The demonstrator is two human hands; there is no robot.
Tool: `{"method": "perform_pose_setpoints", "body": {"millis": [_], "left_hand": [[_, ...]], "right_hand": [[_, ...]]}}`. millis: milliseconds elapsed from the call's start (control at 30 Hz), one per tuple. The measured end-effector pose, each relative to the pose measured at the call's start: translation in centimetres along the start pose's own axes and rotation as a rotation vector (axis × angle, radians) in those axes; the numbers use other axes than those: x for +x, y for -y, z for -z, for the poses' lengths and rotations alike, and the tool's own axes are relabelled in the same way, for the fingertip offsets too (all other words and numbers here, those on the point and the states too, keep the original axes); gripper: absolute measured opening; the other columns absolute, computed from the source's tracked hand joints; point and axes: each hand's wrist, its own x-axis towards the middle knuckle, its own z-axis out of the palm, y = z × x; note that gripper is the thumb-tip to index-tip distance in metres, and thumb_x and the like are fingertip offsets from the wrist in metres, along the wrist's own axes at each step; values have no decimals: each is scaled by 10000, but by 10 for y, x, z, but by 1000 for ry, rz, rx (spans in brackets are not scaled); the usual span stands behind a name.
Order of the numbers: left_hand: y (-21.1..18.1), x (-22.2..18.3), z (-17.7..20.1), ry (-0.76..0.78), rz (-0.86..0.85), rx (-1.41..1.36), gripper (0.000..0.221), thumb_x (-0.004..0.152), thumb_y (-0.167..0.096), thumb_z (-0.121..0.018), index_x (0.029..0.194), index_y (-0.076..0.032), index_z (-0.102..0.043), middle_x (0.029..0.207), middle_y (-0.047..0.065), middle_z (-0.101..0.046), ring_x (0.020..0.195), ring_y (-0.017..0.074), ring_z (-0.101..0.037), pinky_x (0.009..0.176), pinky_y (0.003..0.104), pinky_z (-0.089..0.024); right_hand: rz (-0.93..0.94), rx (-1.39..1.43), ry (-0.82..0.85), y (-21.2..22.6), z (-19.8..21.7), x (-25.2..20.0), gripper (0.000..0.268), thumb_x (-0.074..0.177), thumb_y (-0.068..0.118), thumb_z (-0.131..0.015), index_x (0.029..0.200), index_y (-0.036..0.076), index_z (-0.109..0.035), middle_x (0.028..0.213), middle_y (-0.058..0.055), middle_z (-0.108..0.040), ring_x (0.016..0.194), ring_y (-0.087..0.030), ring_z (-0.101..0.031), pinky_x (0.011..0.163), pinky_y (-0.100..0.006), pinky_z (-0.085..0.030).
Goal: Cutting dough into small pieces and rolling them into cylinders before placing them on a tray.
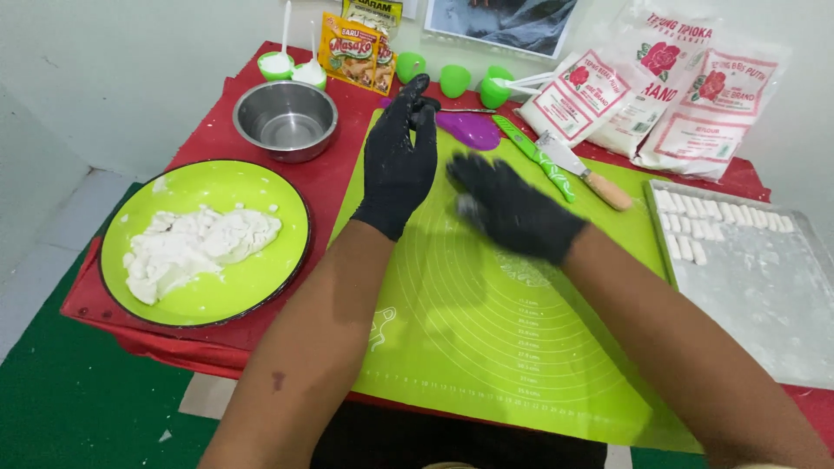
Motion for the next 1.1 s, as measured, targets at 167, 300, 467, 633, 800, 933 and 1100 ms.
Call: {"method": "perform_pose_setpoints", "body": {"millis": [167,300,467,633,800,933,1100], "left_hand": [[8,-5,-4,2,-86,77,327,1042,-154,-607,1368,-143,-619,1170,71,-764,1022,214,-732,904,354,-592],[6,-5,-2,42,-97,81,321,1044,-157,-583,1362,-127,-615,1123,69,-771,992,217,-728,882,369,-574],[13,-8,-7,44,-142,82,296,1034,-118,-610,1327,-98,-641,1174,88,-768,1036,205,-750,908,340,-594],[6,-6,-3,91,-69,60,297,1035,-144,-586,1324,-104,-639,1130,80,-778,1035,202,-740,909,342,-589],[7,-5,-4,65,-60,91,295,1033,-167,-595,1320,-119,-643,1121,69,-784,1023,198,-745,898,342,-588],[6,-4,-1,52,-30,81,322,1048,-216,-554,1354,-150,-627,1158,56,-776,1073,209,-727,964,357,-560],[-6,3,4,91,155,15,366,1039,-265,-508,1362,-136,-620,1152,67,-790,1090,198,-734,963,342,-559]], "right_hand": [[308,-136,4,-4,-5,-96,740,1037,392,-492,1640,77,-199,1713,-219,-187,1572,-402,-209,1275,-539,-122],[263,-155,-3,-3,6,-151,706,1030,402,-493,1634,110,-274,1708,-152,-267,1563,-340,-269,1253,-482,-190],[191,-147,-280,-1,21,-188,487,1019,328,-476,1451,119,-560,1478,-98,-613,1342,-313,-574,1182,-489,-394],[254,-61,-231,2,13,-153,642,992,325,-586,1550,71,-396,1631,-167,-404,1518,-354,-362,1248,-497,-274],[367,-152,-28,-16,-20,-79,689,1052,414,-481,1621,73,-292,1691,-194,-287,1589,-380,-186,1269,-561,-78],[300,-140,41,-20,-32,3,640,1098,387,-320,1655,115,-160,1734,-149,-150,1602,-364,-76,1256,-585,-13],[558,-220,-216,-43,-49,95,526,1114,208,-441,1586,-4,-341,1657,-291,-277,1561,-472,-209,1220,-735,-147]]}}
